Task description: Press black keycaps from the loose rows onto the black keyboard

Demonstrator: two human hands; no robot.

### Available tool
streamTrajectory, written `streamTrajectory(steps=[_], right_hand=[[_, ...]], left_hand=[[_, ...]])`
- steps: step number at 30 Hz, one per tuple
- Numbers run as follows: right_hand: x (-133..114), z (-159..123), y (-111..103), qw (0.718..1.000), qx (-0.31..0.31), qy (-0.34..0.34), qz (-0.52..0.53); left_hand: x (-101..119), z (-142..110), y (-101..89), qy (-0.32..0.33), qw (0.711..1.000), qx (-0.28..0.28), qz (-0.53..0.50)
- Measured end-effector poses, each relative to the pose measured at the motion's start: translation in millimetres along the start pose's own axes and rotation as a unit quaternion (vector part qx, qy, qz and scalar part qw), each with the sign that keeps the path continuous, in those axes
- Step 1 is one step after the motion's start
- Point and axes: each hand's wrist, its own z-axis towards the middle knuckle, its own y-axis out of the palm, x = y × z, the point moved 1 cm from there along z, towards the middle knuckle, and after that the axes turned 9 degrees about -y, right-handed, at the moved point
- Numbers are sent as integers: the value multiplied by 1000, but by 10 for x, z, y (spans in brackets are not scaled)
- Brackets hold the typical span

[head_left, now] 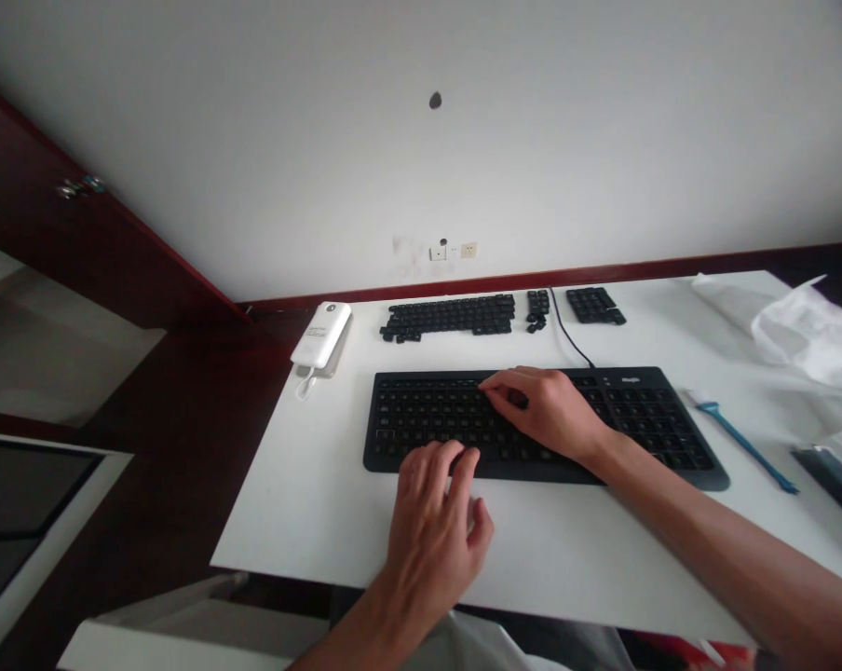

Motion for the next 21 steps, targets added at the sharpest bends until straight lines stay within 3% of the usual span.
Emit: streamTrajectory(steps=[7, 21], right_hand=[[-34, -7, 122, 1000, -9, 23, -5], [-32, -4, 88, 999, -12, 28, 19]], left_hand=[[-13, -25, -36, -1, 1000, -8, 10], [20, -20, -72, -37, 999, -16, 0]])
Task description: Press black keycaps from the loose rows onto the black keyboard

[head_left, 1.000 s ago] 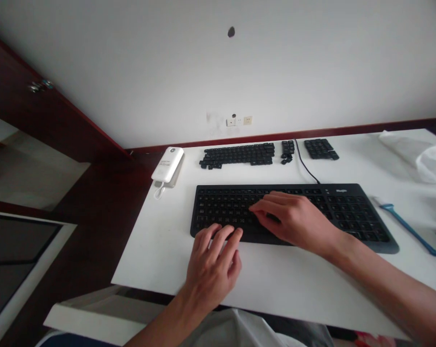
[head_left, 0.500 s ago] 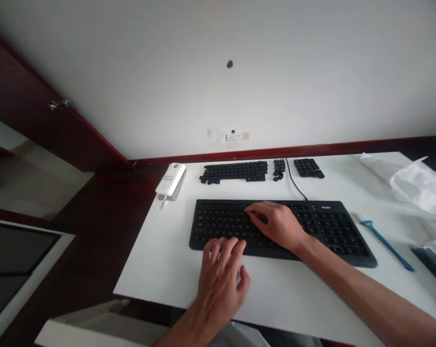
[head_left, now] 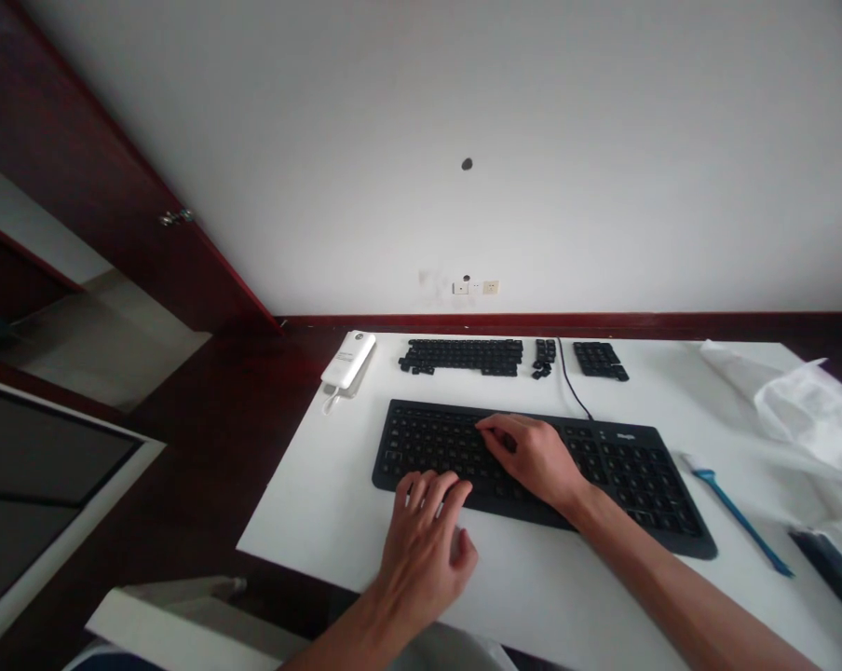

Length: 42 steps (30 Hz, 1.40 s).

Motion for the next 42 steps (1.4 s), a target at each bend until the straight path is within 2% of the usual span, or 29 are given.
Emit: streamTrajectory(steps=[14, 18, 21, 24, 27, 29, 31, 35, 42], right_hand=[[-4, -5, 3, 999, -2, 20, 29], [-2, -8, 11, 999, 0, 25, 29], [-11, 6, 0, 999, 2, 25, 30], [-24, 20, -27, 999, 5, 11, 34], [-42, 24, -58, 999, 10, 2, 44], [-56, 26, -75, 999, 13, 1, 50], [-66, 28, -86, 998, 14, 7, 58], [-68, 33, -90, 997, 9, 25, 77], [7, 44, -43, 996, 7, 25, 84]], left_hand=[[-19, -39, 80, 5, 1000, 15, -21], [-36, 37, -48, 12, 998, 36, -48], [-241, 368, -268, 45, 994, 70, -77], [-639, 942, -458, 65, 987, 93, -115], [-1061, 1517, -501, 16, 988, 125, -94], [-1260, 1761, -443, 7, 990, 115, -77], [-1390, 1860, -349, 17, 994, 91, -63], [-1560, 1788, -176, -3, 997, 58, -59], [-1693, 1723, -50, -12, 1000, 0, -21]])
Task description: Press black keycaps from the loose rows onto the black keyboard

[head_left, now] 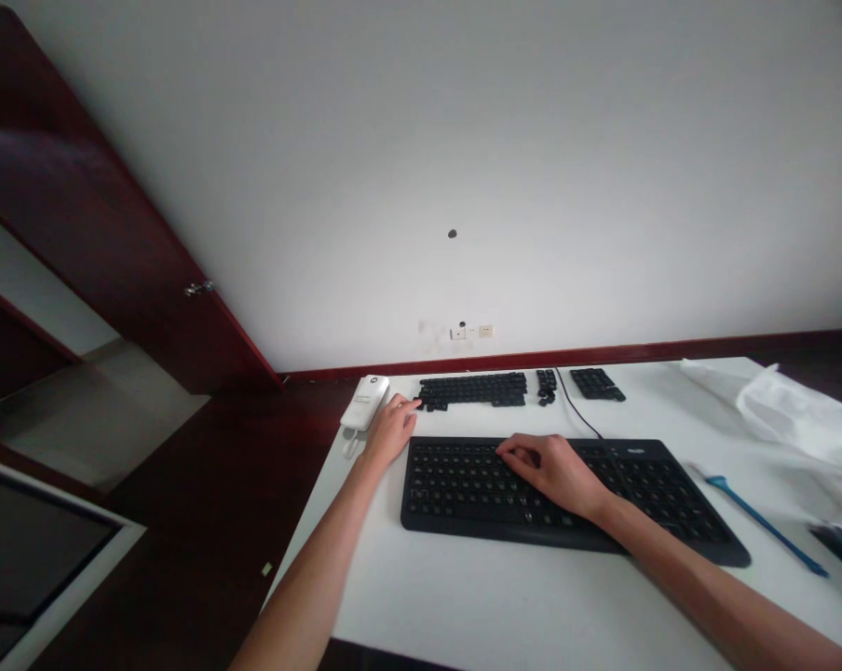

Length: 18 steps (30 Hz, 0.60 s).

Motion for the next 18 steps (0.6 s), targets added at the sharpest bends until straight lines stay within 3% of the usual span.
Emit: streamTrajectory(steps=[7, 12, 15, 18], right_hand=[[22, 5, 1, 1000, 0, 3, -2], [8, -4, -16, 1000, -5, 4, -1], [11, -8, -14, 1000, -6, -1, -5], [23, -8, 3, 1000, -12, -6, -18]], left_hand=[[17, 13, 8, 16, 1000, 13, -20], [59, -9, -207, 5, 998, 34, -58], [154, -207, -419, -21, 991, 51, -125], [269, -627, -530, -55, 975, 58, -205]])
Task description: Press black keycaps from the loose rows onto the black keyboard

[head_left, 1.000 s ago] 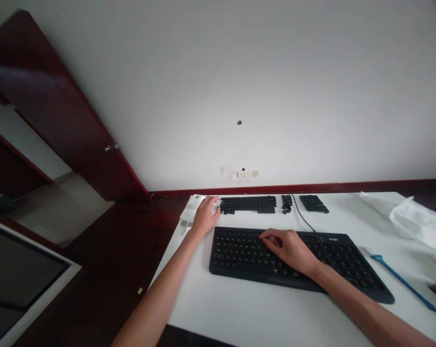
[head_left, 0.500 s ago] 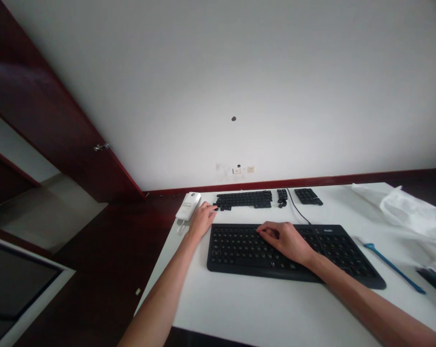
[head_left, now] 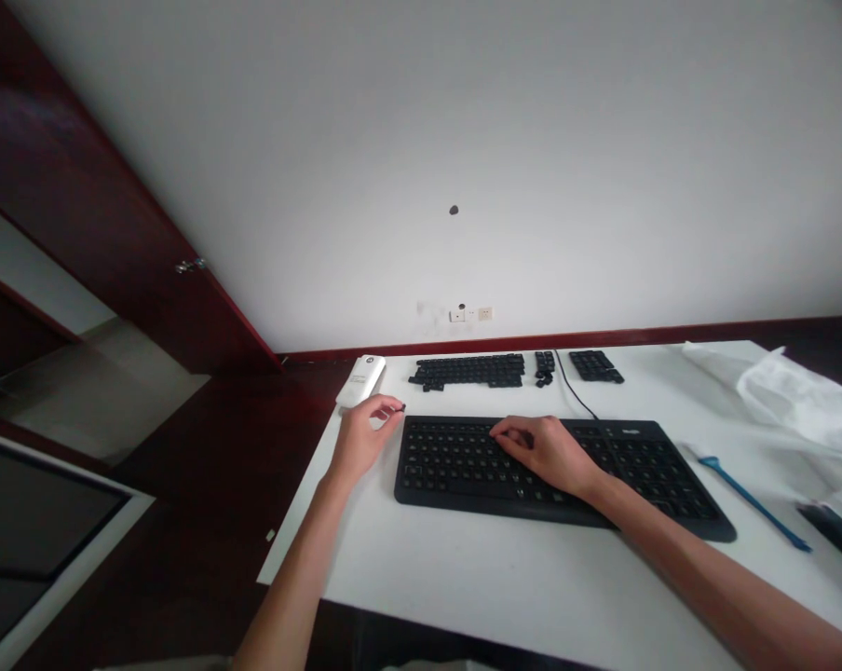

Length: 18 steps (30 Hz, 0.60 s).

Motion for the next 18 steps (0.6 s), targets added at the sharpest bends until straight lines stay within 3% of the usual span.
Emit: streamTrajectory(steps=[4, 7, 18], right_hand=[[21, 4, 24, 1000, -8, 1, -24], [25, 10, 37, 999, -8, 0, -33], [24, 6, 33, 999, -9, 2, -35]], left_hand=[[-22, -648, 10, -25, 999, -9, -38], [-118, -937, 52, -39, 999, -13, -33], [-126, -1052, 89, 31, 999, -28, 30]])
